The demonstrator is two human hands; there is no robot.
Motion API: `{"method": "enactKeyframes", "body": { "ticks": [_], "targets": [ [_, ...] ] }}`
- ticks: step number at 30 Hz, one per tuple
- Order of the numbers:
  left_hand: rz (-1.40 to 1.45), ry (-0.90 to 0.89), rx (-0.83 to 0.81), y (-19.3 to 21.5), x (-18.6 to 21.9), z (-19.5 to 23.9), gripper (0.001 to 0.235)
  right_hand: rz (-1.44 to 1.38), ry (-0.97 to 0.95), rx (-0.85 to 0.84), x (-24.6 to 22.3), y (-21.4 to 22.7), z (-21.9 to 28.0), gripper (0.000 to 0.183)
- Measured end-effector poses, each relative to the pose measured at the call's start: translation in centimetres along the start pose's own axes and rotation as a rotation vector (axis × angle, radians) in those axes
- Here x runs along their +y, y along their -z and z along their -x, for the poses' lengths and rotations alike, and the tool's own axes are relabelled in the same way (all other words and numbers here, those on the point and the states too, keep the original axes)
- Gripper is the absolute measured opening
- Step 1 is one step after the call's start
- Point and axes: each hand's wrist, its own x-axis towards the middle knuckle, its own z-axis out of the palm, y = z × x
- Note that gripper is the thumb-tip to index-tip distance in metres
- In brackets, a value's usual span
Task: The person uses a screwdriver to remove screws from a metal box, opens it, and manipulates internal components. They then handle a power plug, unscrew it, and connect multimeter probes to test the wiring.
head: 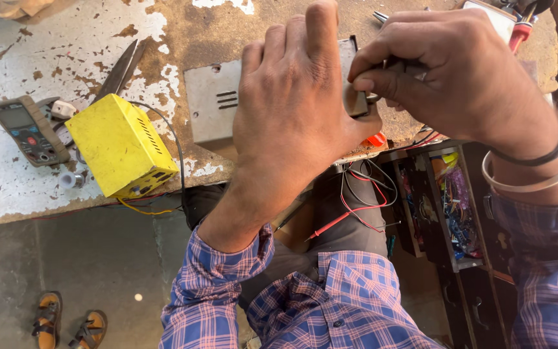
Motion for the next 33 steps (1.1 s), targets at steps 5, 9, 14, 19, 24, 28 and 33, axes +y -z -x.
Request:
{"method": "enactKeyframes", "body": {
  "ticks": [5,9,14,19,24,28,33],
  "targets": [
    [-0.012,-0.014,0.020,0.3,0.3,-0.1,0.106,-0.135,-0.007,-0.050,1.4,0.2,0.6,0.010],
    [-0.018,-0.012,0.026,0.6,0.3,0.0,0.110,-0.275,-0.054,-0.114,1.8,0.2,0.5,0.013],
    [-0.011,-0.013,0.033,0.5,0.3,0.0,0.111,-0.297,-0.103,-0.088,1.7,-0.1,0.7,0.011],
    [-0.008,-0.016,0.029,0.6,0.2,0.0,0.108,-0.184,-0.084,-0.082,1.4,0.3,0.5,0.011],
    [-0.007,-0.012,0.028,0.5,0.3,0.1,0.101,0.018,0.124,-0.108,1.0,1.3,-0.4,0.012],
    [0.004,-0.001,-0.028,0.6,0.2,-0.3,0.099,-0.065,0.082,-0.129,0.3,1.8,-0.8,0.011],
    [-0.005,-0.014,-0.036,1.4,0.9,-0.6,0.098,0.001,-0.035,-0.098,0.4,1.3,-0.1,0.011]
  ]
}}
